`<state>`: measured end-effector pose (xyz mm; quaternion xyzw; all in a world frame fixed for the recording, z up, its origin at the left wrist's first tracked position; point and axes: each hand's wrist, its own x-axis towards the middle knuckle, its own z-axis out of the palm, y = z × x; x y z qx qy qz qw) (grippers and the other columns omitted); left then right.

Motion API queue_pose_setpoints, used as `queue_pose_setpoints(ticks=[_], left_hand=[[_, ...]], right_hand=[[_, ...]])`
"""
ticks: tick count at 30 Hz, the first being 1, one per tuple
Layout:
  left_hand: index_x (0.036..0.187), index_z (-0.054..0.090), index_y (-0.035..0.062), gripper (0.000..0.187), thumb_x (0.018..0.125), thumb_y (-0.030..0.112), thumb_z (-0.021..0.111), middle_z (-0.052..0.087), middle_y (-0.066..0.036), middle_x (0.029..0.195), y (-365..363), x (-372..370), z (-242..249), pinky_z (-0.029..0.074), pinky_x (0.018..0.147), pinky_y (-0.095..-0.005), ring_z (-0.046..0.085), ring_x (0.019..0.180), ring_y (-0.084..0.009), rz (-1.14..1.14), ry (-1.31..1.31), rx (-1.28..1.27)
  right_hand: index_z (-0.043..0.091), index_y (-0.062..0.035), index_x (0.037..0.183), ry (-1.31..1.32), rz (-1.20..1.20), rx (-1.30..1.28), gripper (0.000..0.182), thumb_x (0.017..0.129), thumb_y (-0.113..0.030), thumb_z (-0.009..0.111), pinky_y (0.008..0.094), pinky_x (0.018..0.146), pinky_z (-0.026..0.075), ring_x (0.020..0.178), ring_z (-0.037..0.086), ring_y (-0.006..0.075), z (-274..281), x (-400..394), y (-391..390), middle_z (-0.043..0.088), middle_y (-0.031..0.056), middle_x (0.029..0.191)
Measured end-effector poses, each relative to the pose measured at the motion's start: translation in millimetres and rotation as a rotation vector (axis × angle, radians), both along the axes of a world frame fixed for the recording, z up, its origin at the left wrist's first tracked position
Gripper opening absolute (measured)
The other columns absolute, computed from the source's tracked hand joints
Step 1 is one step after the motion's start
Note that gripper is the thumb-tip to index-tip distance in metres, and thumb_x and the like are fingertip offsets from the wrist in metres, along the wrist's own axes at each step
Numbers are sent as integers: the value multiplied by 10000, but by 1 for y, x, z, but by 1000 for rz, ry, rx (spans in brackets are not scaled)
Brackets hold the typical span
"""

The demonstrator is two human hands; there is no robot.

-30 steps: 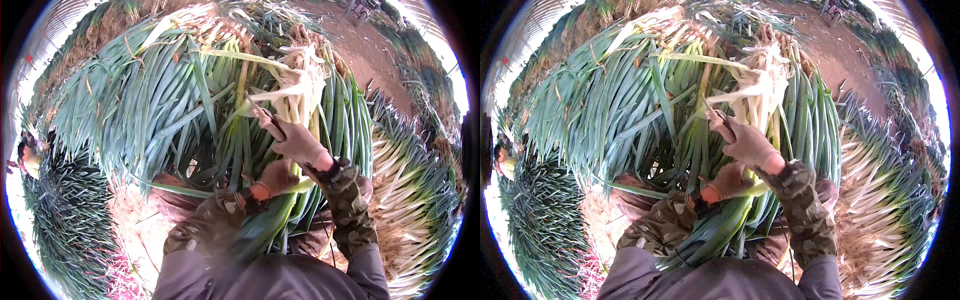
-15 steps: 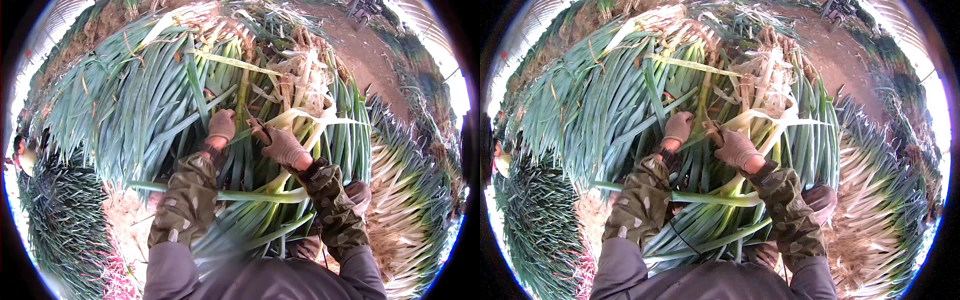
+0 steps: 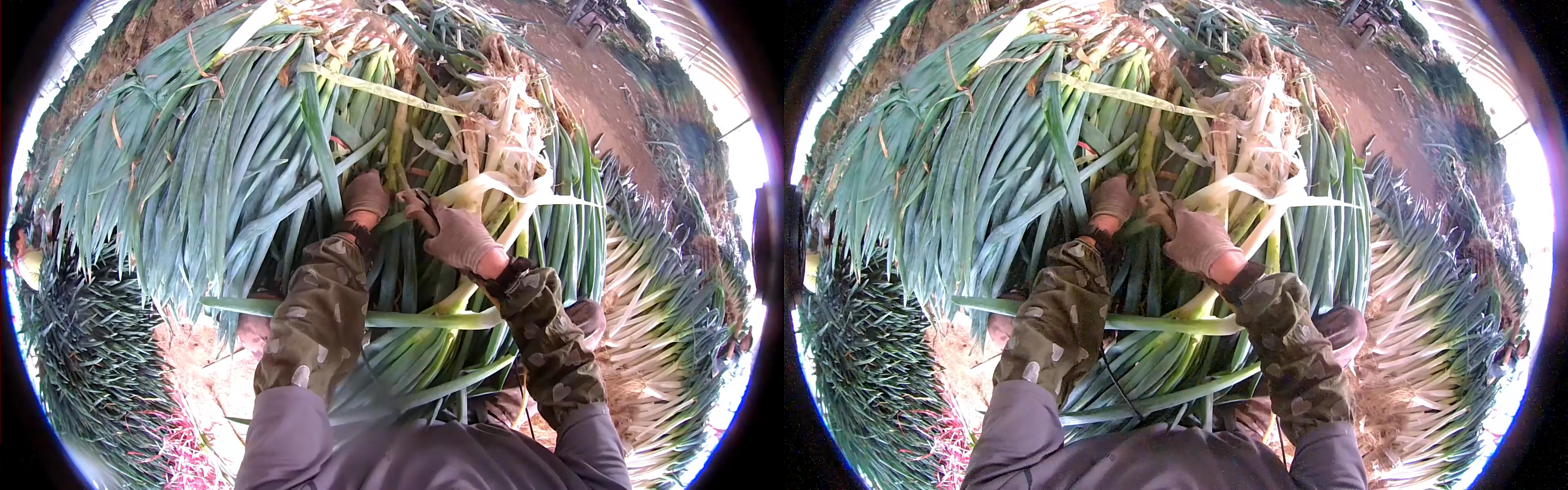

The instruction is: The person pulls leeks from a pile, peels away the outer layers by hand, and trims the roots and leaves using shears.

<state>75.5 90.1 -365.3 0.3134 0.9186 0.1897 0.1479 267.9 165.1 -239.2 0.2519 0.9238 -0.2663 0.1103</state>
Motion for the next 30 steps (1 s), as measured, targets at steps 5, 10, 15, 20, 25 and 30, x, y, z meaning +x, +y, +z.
queue_pose_setpoints(ticks=[5,10,15,20,25,30], left_hand=[[1064,702,40,437,765,334,824,715,-235,1082,5,-10,-11,562,886,-484,684,1053,-409,23,-73,23],[1079,714,28,470,757,352,824,709,-251,1097,18,-22,-35,557,882,-475,678,1070,-417,78,-171,87],[1085,708,20,499,785,408,799,707,-239,1118,15,-28,-54,536,903,-487,662,1104,-423,66,-255,227],[1185,691,31,535,828,423,753,681,-236,1204,13,-28,-45,518,944,-491,639,1141,-427,70,-312,210],[1251,666,30,497,907,389,665,663,-245,1248,8,-20,-34,493,991,-472,617,1181,-424,116,-359,208],[1270,636,-24,511,950,374,656,667,-262,1234,5,-25,-48,471,978,-441,610,1176,-435,84,-431,304]], right_hand=[[455,-5,1350,-6,67,56,582,841,-215,644,522,889,516,956,663,484,3,-2,-9,693,304,943],[435,9,1340,-24,33,68,589,837,-218,641,533,878,518,948,667,484,-3,1,-15,693,306,925],[441,29,1309,-24,-46,82,578,829,-220,646,534,876,521,957,671,482,0,-13,-11,697,301,937],[468,21,1337,-15,-96,117,639,779,-221,663,504,879,522,998,663,462,-13,-33,6,695,289,985],[476,-5,1352,-34,-137,57,626,790,-221,652,498,891,515,1039,657,452,-11,-48,19,692,286,1012],[533,-38,1282,0,-145,99,482,900,-324,599,500,902,517,1060,656,442,-18,-70,36,682,276,1079]])
